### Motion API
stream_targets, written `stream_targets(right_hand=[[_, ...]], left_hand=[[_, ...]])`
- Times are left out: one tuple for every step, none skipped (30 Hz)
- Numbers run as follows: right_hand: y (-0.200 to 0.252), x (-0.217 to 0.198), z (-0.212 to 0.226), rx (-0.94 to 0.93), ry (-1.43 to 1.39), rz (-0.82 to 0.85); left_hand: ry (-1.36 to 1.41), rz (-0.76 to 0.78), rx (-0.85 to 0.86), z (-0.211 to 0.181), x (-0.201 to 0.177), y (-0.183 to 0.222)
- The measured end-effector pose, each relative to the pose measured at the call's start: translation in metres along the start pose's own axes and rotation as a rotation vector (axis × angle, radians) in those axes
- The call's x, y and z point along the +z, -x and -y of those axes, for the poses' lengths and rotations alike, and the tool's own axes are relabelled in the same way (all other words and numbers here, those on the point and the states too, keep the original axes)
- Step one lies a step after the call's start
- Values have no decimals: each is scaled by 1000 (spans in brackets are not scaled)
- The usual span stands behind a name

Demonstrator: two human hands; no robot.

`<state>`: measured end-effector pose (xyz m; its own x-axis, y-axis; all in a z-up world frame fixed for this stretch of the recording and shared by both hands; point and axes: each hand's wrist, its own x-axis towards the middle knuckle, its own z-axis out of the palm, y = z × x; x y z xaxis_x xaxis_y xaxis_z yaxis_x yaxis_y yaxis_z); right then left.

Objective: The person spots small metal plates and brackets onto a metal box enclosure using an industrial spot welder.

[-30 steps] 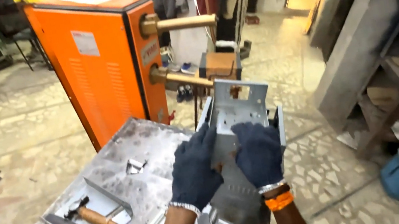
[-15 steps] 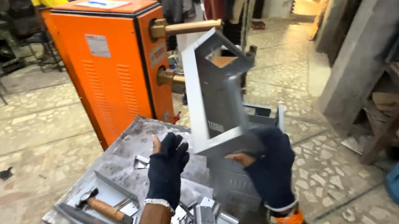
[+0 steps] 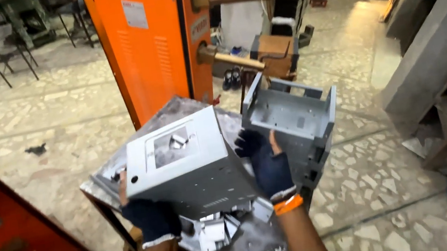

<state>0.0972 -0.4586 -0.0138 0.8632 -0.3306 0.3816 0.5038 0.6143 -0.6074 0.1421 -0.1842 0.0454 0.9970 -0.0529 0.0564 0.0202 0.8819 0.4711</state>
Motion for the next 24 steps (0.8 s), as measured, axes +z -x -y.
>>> stream_targets(right_hand=[[4, 11, 2, 12, -2, -8], [7, 23, 1, 99, 122, -22], [9, 35, 1, 186, 247, -34], [14, 53, -6, 201, 245, -37], [20, 71, -14, 283, 271, -2], [25, 88, -20, 365, 299, 33], [34, 97, -23, 379, 298, 31], [41, 108, -28, 389, 228, 14], [48, 119, -32, 399, 158, -4], [53, 112, -39, 419, 152, 5], [59, 105, -46, 377, 264, 52], [66, 99, -54, 339, 375, 104], [73, 93, -61, 365, 367, 118], [81, 86, -70, 220, 445, 161], [90, 80, -80, 72, 515, 210], [93, 94, -76, 113, 501, 242], [96, 109, -72, 302, 353, 139], [94, 123, -70, 489, 211, 41], [97, 143, -66, 531, 206, 75], [96, 163, -61, 639, 106, 23], [95, 184, -55, 749, 11, -33], [96, 164, -76, 781, 10, -5], [97, 144, -98, 772, -104, 108], [98, 122, -117, 747, -220, 206]], left_hand=[[-5, -13, -3, 7, -29, -1], [-63, -57, 57, 13, -59, -3], [-122, -102, 115, 18, -89, -3], [-127, -116, 114, 24, -107, 2], [-235, -129, 190, 30, -125, 7], [-343, -142, 264, 37, -143, 13], [-346, -156, 261, 25, -124, 34], [-374, -179, 263, 11, -105, 52], [-401, -203, 264, -3, -85, 70], [-405, -223, 275, -6, -87, 81], [-357, -262, 275, -10, -90, 91], [-307, -307, 280, -14, -93, 104], [-310, -334, 295, -15, -98, 113], [-301, -368, 343, -16, -103, 124], [-293, -402, 392, -17, -110, 135], [-293, -447, 421, -21, -110, 146], [-424, -478, 494, -25, -111, 156], [-554, -509, 568, -28, -110, 162], [-552, -555, 597, -38, -96, 171], [-651, -576, 664, -48, -81, 177], [-752, -600, 725, -59, -64, 183], [-751, -636, 749, -66, -66, 188], [-697, -673, 777, -73, -67, 193], [-644, -696, 797, -78, -67, 197]])
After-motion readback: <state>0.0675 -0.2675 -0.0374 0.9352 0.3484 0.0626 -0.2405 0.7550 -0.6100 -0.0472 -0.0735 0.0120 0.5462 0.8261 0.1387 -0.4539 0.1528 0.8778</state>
